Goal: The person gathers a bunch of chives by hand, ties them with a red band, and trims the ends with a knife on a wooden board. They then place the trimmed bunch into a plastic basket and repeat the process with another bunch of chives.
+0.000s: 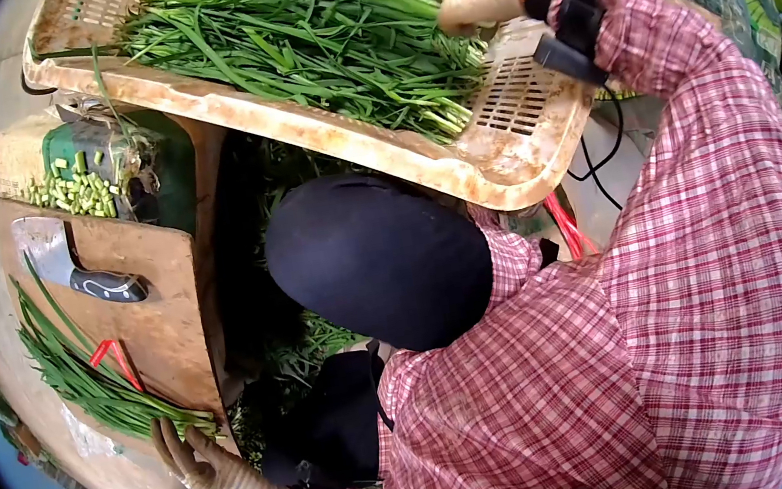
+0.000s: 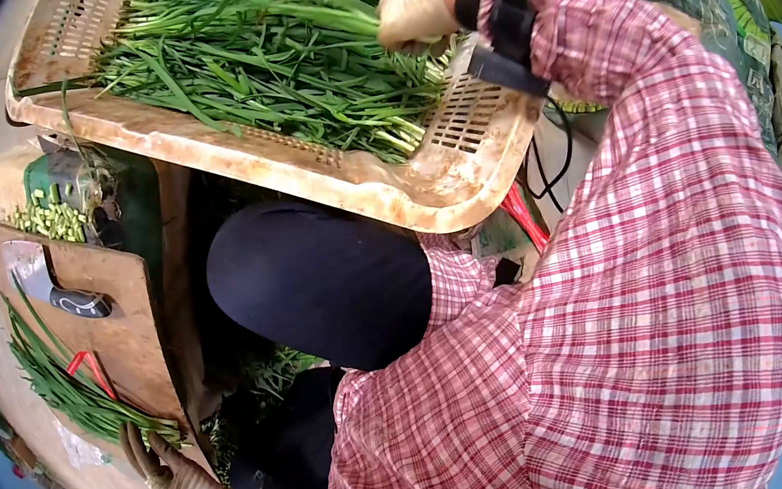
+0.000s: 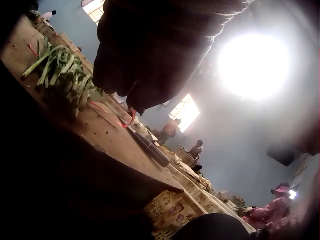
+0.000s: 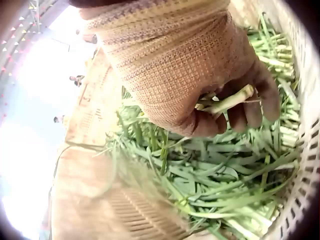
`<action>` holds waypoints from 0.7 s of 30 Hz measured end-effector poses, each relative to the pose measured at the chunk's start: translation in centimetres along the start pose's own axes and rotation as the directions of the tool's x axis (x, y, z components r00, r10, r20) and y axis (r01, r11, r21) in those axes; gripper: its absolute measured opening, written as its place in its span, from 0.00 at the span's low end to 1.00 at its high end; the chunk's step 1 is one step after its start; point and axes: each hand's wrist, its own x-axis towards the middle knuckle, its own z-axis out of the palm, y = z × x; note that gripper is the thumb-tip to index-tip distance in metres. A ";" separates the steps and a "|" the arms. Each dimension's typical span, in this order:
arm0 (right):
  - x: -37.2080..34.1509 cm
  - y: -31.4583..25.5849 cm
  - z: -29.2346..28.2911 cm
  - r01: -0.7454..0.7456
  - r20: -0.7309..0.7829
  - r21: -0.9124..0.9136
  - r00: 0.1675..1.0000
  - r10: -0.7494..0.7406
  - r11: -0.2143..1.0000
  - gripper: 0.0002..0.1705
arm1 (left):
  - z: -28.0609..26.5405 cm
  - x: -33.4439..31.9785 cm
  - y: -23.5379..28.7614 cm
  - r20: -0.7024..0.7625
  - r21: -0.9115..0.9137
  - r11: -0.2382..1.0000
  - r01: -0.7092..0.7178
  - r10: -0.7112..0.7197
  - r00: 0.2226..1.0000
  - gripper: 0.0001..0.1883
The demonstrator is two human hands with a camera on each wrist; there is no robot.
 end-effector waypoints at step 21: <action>-3.1 -5.9 0.4 -0.033 -0.396 0.509 0.878 0.268 0.860 0.16 | 0.0 -0.8 0.6 0.052 -0.028 0.999 0.030 -0.028 0.998 0.14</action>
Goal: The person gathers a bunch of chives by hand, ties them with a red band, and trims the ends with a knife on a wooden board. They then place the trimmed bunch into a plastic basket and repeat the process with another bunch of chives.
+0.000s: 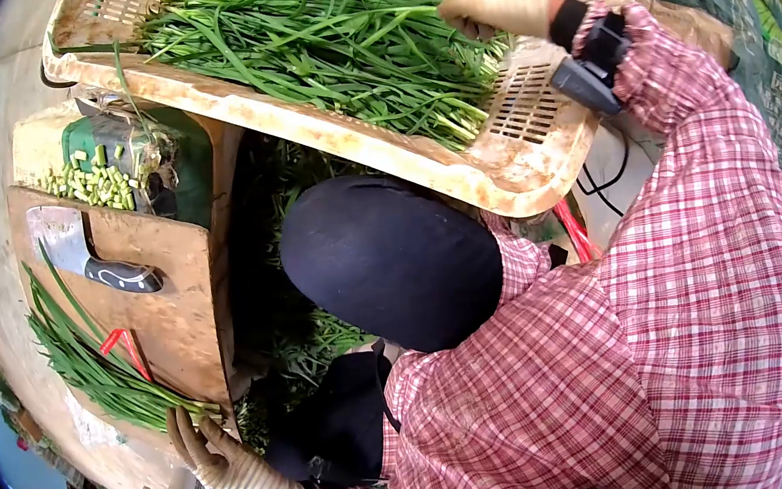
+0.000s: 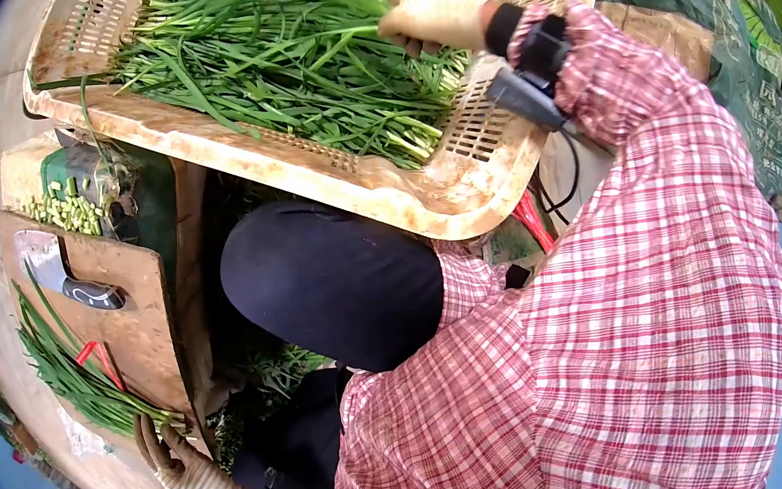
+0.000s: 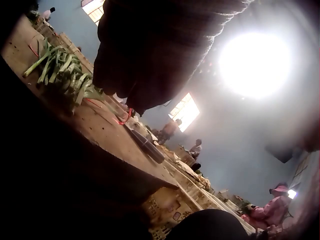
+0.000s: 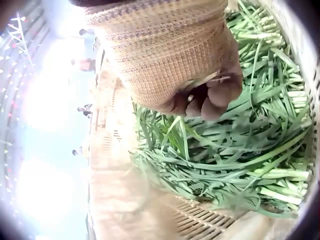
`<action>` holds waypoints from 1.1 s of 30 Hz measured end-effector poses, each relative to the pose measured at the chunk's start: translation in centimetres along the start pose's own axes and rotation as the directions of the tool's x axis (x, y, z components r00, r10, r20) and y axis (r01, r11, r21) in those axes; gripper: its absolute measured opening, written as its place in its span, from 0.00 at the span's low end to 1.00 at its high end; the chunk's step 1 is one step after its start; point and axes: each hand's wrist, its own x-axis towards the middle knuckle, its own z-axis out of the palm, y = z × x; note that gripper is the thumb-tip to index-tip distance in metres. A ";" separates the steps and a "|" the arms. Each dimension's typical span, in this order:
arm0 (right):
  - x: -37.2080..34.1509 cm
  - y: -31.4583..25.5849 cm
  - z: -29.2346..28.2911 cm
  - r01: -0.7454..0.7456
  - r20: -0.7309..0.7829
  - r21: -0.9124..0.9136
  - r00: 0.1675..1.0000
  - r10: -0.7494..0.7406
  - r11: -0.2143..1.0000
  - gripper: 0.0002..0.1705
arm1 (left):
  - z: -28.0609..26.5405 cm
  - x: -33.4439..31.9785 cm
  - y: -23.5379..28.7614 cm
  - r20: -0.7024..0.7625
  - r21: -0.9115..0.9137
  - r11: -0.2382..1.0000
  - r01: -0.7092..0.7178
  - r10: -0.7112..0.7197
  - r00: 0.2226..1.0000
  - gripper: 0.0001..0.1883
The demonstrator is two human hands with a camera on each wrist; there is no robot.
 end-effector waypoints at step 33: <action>-2.9 -20.8 1.4 0.598 -0.226 0.304 0.802 -0.553 0.742 0.20 | 13.3 8.2 21.5 0.138 -0.690 0.638 -0.343 0.580 0.803 0.35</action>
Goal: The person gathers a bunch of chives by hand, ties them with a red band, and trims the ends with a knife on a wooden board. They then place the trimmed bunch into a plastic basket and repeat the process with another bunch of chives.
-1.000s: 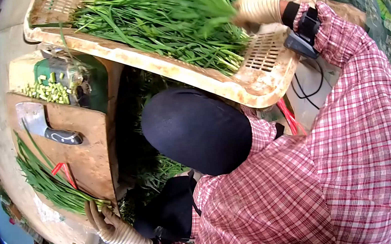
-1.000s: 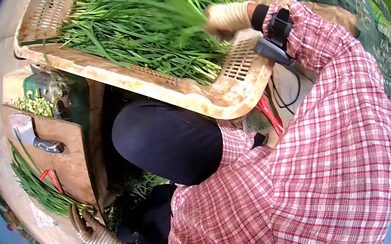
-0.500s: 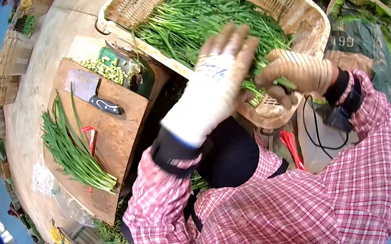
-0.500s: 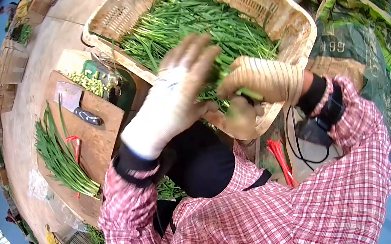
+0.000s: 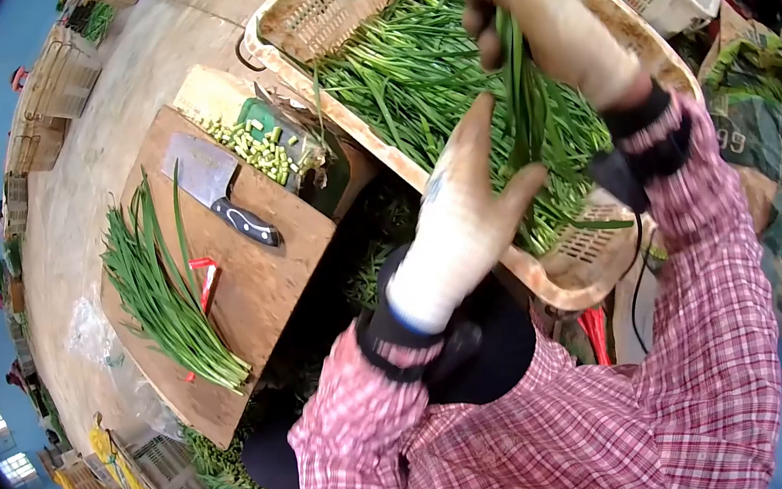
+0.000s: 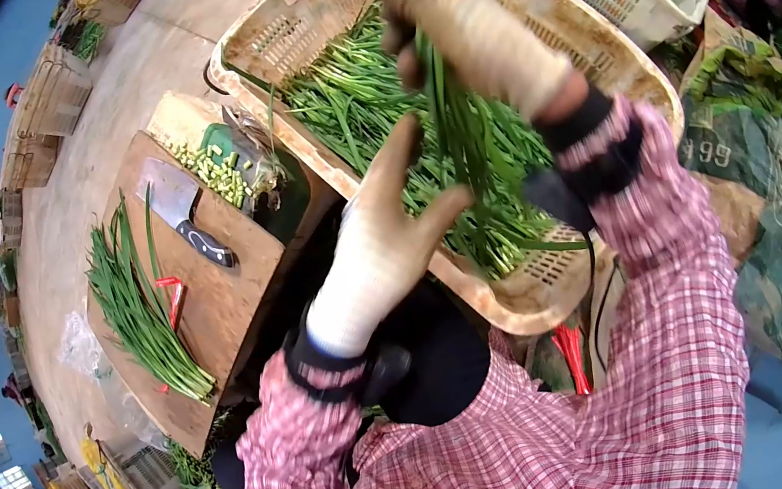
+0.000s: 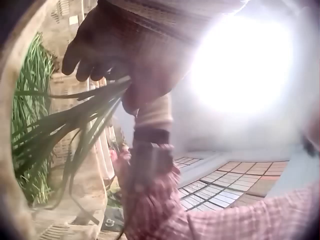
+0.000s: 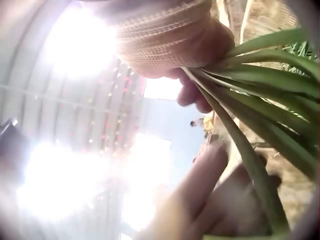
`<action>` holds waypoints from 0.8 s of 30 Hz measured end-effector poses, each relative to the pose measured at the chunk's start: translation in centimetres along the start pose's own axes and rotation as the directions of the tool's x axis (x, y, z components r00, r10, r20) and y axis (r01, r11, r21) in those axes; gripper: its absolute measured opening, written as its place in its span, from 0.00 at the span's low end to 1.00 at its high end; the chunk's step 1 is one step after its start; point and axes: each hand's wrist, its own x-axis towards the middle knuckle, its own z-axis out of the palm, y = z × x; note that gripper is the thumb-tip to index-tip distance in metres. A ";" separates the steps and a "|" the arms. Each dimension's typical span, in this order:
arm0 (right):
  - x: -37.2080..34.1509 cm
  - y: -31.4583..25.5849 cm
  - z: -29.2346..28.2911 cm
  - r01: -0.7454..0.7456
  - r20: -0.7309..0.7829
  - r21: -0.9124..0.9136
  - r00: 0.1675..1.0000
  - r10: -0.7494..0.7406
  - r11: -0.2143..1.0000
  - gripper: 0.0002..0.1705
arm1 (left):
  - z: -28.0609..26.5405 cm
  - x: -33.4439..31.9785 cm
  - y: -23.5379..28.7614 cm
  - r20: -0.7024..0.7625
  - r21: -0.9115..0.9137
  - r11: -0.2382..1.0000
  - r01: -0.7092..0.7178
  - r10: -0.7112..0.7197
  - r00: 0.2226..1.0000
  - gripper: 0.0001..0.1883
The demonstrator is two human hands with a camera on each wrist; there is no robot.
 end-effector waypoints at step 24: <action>21.1 24.6 12.9 -0.235 -0.197 -0.902 0.971 0.139 0.362 0.34 | -8.8 -11.5 -4.0 -0.043 -0.389 0.621 0.680 -0.750 0.660 0.18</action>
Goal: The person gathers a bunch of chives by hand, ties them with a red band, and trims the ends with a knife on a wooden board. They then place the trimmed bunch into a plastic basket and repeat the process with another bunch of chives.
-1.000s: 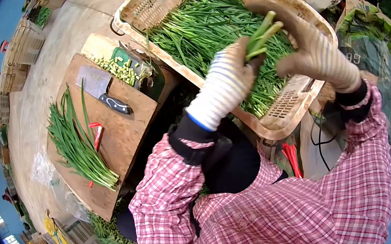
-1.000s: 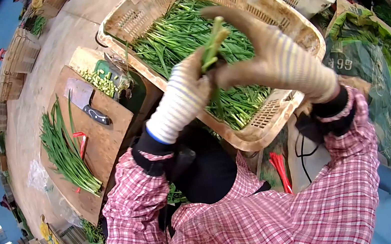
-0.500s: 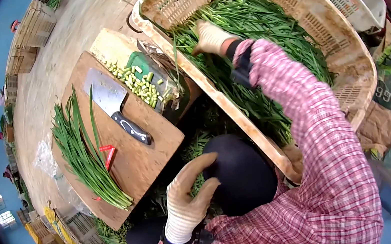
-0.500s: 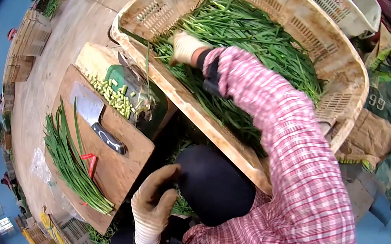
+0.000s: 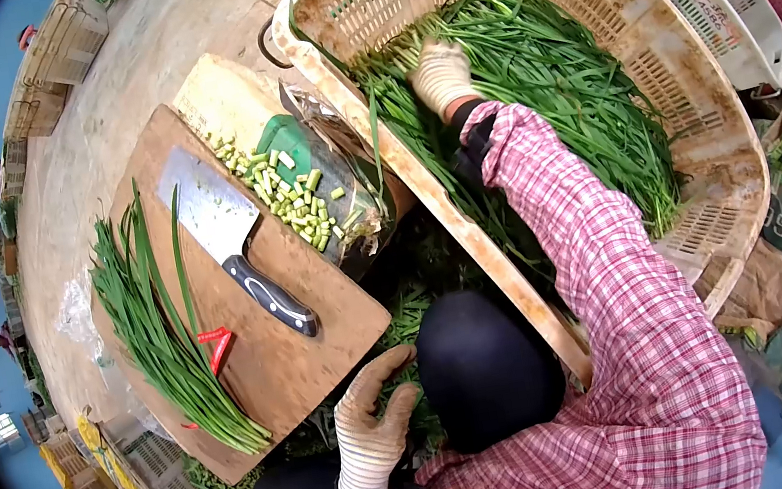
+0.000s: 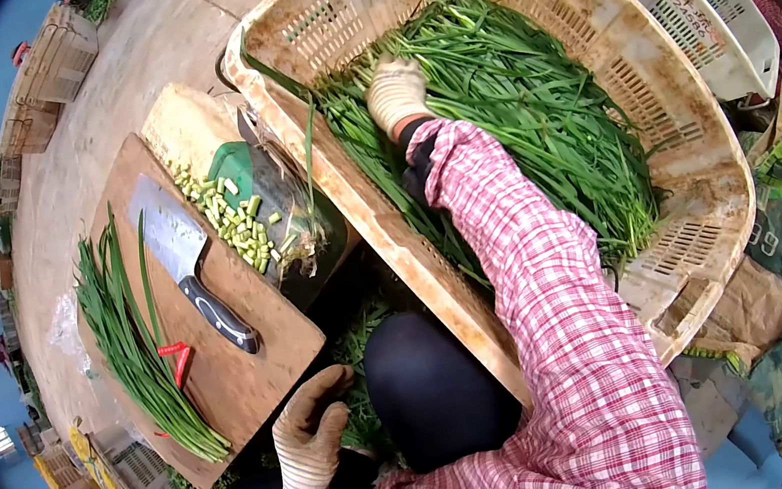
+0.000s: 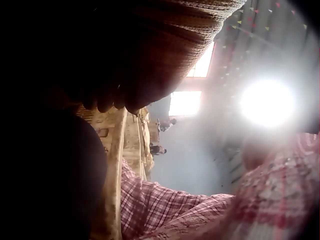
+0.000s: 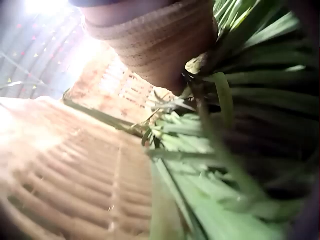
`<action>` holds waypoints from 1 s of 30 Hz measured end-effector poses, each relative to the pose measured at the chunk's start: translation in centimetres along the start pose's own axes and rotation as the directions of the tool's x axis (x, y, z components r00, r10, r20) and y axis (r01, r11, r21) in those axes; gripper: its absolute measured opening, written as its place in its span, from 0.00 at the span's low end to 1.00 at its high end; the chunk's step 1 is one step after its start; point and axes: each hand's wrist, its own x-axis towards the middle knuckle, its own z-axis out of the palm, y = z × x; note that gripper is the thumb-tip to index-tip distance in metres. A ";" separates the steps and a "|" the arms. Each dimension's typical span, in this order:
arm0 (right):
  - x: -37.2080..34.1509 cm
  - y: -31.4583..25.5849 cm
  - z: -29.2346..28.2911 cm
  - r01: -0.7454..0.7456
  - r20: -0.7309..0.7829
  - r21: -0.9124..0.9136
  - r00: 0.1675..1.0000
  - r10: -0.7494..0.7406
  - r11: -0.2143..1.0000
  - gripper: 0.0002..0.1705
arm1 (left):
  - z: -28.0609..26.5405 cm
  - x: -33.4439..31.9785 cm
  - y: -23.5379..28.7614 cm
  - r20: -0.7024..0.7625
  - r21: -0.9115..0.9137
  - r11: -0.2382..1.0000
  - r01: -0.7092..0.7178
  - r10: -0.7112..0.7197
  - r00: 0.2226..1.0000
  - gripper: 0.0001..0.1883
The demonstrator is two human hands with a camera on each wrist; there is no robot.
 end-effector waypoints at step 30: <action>5.3 4.5 -1.5 0.097 0.250 0.478 0.937 -0.242 0.873 0.27 | -0.6 0.6 -1.2 0.105 0.124 0.992 -0.024 0.011 0.994 0.18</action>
